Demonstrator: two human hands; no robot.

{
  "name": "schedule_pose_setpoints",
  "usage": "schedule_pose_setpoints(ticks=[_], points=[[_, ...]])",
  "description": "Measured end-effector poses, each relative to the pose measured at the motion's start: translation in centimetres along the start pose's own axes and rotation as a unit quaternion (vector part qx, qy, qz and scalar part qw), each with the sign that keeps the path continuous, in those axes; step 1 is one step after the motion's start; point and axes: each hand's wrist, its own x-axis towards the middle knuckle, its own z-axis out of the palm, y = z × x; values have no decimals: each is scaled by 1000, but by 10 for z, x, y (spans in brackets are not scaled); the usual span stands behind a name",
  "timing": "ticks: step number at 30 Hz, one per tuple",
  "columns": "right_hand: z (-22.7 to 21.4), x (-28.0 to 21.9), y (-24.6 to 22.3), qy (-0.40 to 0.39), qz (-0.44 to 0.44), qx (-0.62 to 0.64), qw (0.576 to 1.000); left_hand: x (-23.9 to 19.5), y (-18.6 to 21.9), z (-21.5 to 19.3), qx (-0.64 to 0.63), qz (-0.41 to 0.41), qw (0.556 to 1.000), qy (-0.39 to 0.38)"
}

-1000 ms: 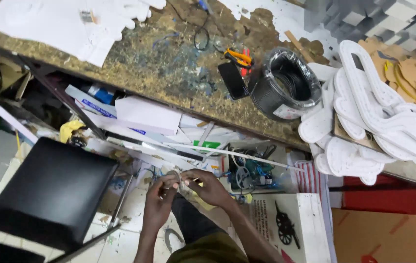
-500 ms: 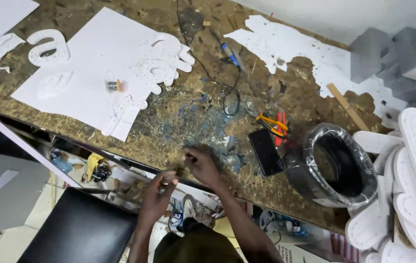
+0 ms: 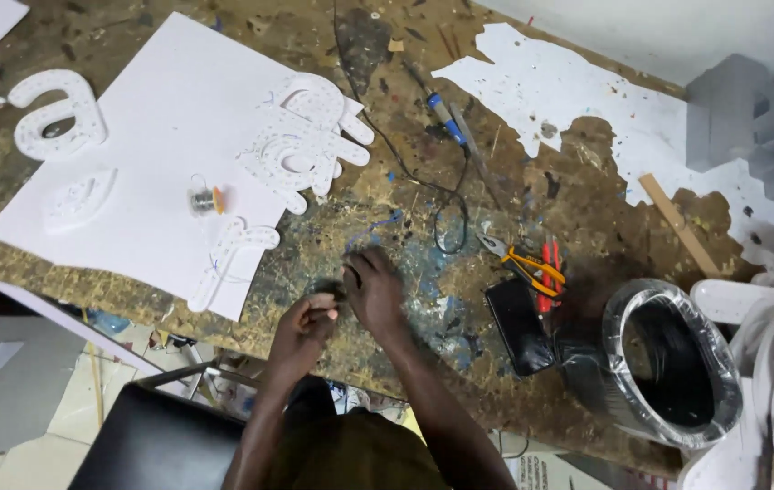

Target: Soldering electrical wires to LED strips inside sign letters on a workbench.

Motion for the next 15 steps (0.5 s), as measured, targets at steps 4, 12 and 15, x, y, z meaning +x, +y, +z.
schedule_pose_setpoints(ticks=[4,12,15], points=[[-4,5,-2,24,62,214,974,29,48,0,-2,-50,999,5],[-26,20,-48,66,122,298,945,114,11,-13,-112,-61,988,-87],[-31,15,-54,88,199,288,933,128,22,-14,-81,-23,988,-128]])
